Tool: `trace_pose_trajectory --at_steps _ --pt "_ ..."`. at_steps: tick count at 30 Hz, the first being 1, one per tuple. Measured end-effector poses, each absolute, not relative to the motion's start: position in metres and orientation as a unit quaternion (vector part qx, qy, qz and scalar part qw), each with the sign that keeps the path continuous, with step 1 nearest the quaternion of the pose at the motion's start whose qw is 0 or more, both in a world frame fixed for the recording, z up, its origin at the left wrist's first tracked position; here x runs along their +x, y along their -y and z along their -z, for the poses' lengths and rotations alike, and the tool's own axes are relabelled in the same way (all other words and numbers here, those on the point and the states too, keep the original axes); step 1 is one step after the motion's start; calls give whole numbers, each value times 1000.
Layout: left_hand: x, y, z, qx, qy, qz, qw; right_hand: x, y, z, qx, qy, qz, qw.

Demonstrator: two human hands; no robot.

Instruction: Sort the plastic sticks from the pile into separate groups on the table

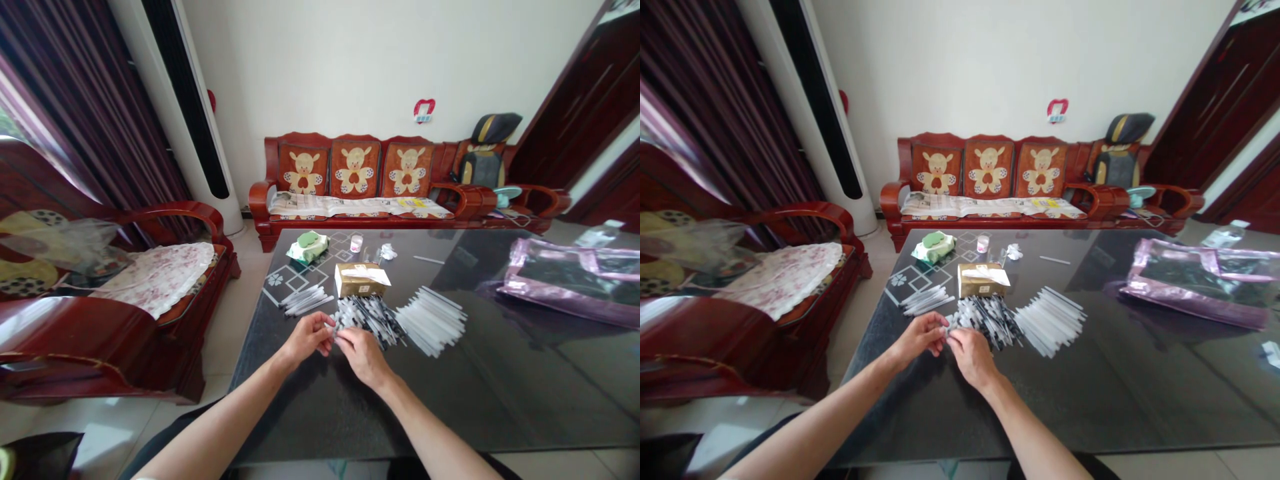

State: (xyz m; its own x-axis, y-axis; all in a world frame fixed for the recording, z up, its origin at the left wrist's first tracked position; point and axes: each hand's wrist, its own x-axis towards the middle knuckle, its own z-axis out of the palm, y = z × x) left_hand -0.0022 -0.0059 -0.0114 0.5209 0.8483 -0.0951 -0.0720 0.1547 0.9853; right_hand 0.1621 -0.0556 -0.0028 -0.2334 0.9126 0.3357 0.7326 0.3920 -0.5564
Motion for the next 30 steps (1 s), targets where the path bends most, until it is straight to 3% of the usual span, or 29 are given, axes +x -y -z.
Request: trace_pose_trajectory --at_steps 6,12,17,24,30 --pt "-9 -4 12 582 -367 -348 637 182 51 -2 -609 756 -67 230" --pt "-47 -35 4 682 -513 -389 347 226 41 -5 -731 665 -12 153" --pt "-57 -40 7 760 -537 -318 181 228 40 4 -727 672 -18 140" --pt "-47 -33 23 867 -435 -196 142 231 39 2 -743 656 -28 127" --pt "-45 -31 28 870 -452 -161 114 239 37 3 -757 638 -37 133"
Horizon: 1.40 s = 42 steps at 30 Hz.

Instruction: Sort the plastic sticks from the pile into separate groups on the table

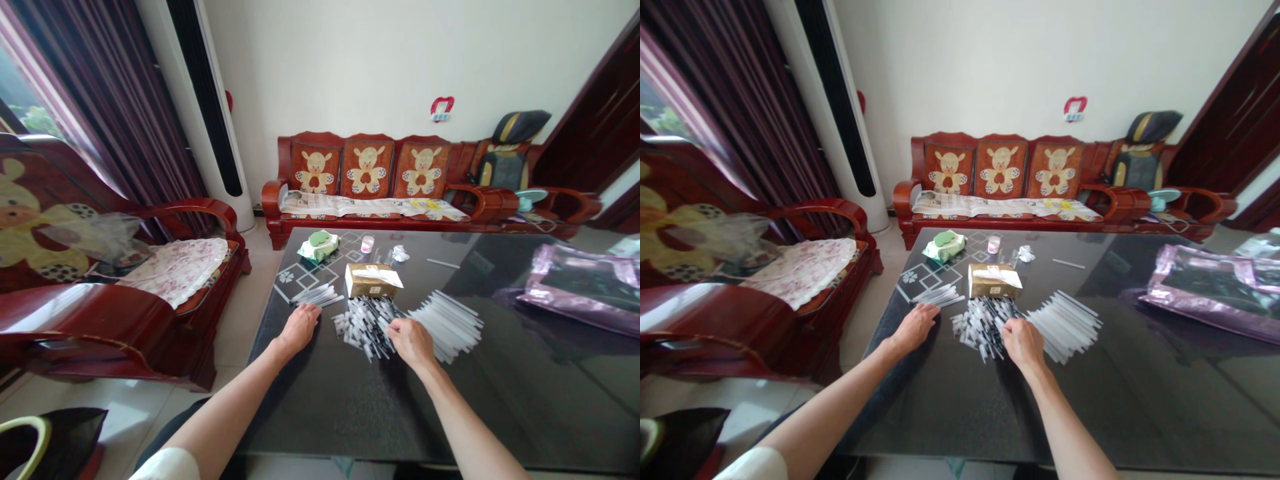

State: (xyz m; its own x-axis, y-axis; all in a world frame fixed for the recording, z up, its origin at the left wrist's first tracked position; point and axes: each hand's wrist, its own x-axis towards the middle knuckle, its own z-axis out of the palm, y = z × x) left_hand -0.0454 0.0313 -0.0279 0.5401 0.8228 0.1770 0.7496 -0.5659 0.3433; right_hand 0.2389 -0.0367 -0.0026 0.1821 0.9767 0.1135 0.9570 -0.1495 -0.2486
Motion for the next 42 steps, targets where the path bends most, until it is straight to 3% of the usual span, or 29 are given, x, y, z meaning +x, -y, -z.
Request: trace_pose_trajectory --at_steps 17,28,36,42 --pt "-46 -29 16 847 -513 -122 73 246 37 1 -758 636 -53 133" --pt "-49 -29 27 823 -527 -164 136 250 40 -6 -765 627 -58 136" --pt "-51 -33 25 806 -548 -190 123 249 39 -6 -767 625 -57 134" --pt "-47 -37 24 743 -556 -262 265 240 40 -2 -735 656 -79 153"
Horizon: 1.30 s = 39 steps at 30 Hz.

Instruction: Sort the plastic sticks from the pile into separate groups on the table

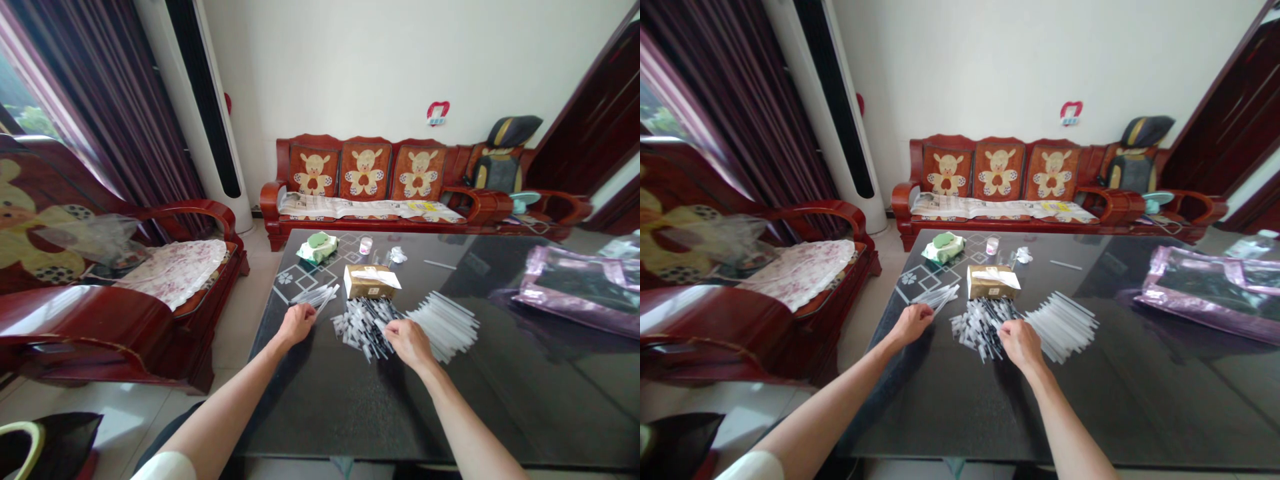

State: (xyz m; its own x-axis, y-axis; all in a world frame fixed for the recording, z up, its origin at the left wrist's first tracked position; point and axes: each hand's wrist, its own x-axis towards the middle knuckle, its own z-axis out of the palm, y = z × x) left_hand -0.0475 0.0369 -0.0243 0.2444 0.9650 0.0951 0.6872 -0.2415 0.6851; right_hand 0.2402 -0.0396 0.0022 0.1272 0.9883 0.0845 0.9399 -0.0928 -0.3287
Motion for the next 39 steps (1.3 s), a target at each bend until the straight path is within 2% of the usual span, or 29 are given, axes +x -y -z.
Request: trace_pose_trajectory --at_steps 5,14,19,23,27,31,39 --pt "-42 -37 31 627 -542 -311 465 222 42 0 -700 688 -108 155" --pt "-35 -27 23 531 -464 -349 617 205 43 5 -699 696 -96 134" --pt "-29 -17 16 515 -413 -339 670 200 42 3 -698 696 -90 143" --pt "-23 -9 13 508 -371 -322 708 197 42 2 -667 706 -102 213" --pt "-15 -2 14 508 -347 -307 726 192 42 5 -614 695 -233 292" --pt "-11 1 16 511 -331 -304 733 185 40 8 -578 642 -379 332" --pt "-14 0 12 491 -334 -309 743 186 36 10 -563 603 -421 378"
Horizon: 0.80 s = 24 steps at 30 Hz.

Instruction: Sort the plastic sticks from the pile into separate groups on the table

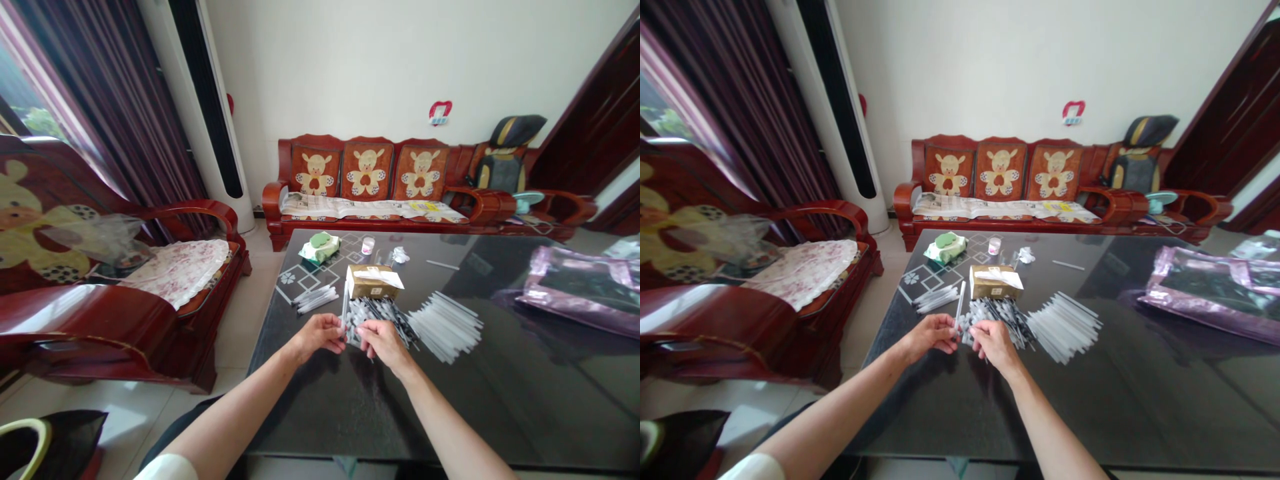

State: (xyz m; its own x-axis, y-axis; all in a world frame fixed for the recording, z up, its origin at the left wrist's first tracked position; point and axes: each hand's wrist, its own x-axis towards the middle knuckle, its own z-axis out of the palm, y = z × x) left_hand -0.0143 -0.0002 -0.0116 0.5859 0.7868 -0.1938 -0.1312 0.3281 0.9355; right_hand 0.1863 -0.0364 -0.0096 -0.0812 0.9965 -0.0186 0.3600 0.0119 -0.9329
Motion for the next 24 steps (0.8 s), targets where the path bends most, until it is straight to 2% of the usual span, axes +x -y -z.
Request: trace_pose_trajectory --at_steps 16,20,24 --pt "-10 4 12 498 -322 -288 752 187 39 4 -552 605 -430 380" --pt "-10 4 7 484 -317 -323 749 178 42 5 -540 584 -483 366" --pt "-11 4 4 477 -307 -343 748 168 44 5 -499 513 -592 372"
